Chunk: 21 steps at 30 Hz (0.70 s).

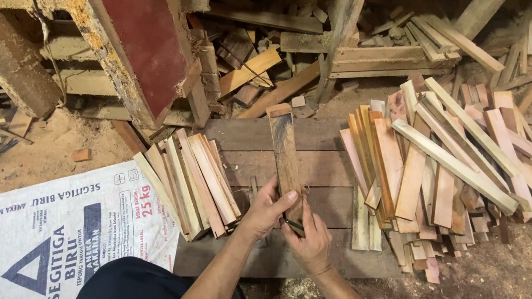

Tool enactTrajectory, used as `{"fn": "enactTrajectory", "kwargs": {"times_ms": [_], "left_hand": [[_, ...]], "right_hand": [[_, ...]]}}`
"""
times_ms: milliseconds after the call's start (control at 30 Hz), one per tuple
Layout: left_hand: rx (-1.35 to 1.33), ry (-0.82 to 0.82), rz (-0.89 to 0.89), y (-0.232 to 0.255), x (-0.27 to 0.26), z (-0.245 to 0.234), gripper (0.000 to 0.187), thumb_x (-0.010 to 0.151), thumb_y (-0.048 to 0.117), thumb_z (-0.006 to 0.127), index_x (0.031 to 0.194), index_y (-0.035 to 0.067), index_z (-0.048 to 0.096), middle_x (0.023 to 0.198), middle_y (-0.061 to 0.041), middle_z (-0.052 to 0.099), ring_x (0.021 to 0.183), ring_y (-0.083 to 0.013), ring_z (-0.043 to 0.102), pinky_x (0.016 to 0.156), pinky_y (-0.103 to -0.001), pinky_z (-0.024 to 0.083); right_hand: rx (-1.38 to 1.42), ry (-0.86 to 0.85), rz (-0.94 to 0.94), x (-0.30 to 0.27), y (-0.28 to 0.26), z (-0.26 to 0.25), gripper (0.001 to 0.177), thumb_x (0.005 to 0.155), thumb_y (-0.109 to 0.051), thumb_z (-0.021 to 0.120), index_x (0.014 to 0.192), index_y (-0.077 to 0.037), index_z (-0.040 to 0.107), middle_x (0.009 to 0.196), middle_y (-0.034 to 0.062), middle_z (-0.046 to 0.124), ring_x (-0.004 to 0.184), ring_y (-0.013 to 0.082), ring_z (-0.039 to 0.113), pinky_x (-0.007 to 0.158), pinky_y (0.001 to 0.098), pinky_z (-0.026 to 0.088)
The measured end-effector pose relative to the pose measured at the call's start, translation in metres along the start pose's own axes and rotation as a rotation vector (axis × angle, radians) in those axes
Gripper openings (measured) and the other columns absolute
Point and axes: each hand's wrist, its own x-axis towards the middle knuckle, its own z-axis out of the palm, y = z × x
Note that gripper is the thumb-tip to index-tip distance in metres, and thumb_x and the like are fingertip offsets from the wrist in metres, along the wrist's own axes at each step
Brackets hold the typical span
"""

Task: Inspecting and marking wooden slats with a pencil in a workshop

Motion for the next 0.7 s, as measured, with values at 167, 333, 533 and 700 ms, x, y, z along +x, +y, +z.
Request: {"fn": "enactTrajectory", "kwargs": {"times_ms": [167,333,533,700], "left_hand": [[0.002,-0.014,0.008,0.0,0.003,0.0,0.04,0.091,0.012,0.07,0.128,0.002,0.059,0.111,-0.012,0.069,0.099,-0.0197,0.067,0.089,-0.032,0.056],[-0.022,-0.038,0.044,0.001,0.002,0.002,0.043,0.091,0.013,0.071,0.13,0.003,0.057,0.113,-0.012,0.068,0.1,-0.02,0.066,0.087,-0.032,0.057],[-0.002,-0.037,0.038,0.001,0.002,0.002,0.034,0.092,0.014,0.072,0.122,0.003,0.06,0.111,-0.011,0.068,0.102,-0.02,0.067,0.088,-0.033,0.059],[-0.023,-0.019,0.023,-0.003,0.003,-0.001,0.034,0.092,0.011,0.07,0.124,0.001,0.059,0.113,-0.012,0.068,0.103,-0.0203,0.067,0.088,-0.033,0.059]], "right_hand": [[0.08,-0.041,0.047,0.01,-0.012,-0.013,0.069,0.079,-0.028,0.08,0.136,0.006,0.058,0.1,0.0128,0.07,0.07,0.0213,0.066,0.058,0.032,0.055],[0.101,-0.061,0.034,0.011,-0.014,-0.016,0.073,0.078,-0.026,0.081,0.14,0.003,0.056,0.109,0.0137,0.069,0.075,0.0221,0.068,0.061,0.0322,0.057],[0.094,-0.094,0.0,0.01,-0.01,-0.013,0.073,0.083,-0.03,0.078,0.141,0.007,0.053,0.104,0.0151,0.069,0.07,0.0158,0.065,0.051,0.0253,0.057],[0.093,-0.08,0.036,0.011,-0.013,-0.014,0.07,0.078,-0.025,0.08,0.137,0.005,0.057,0.106,0.0141,0.069,0.073,0.0186,0.067,0.056,0.0288,0.057]]}}
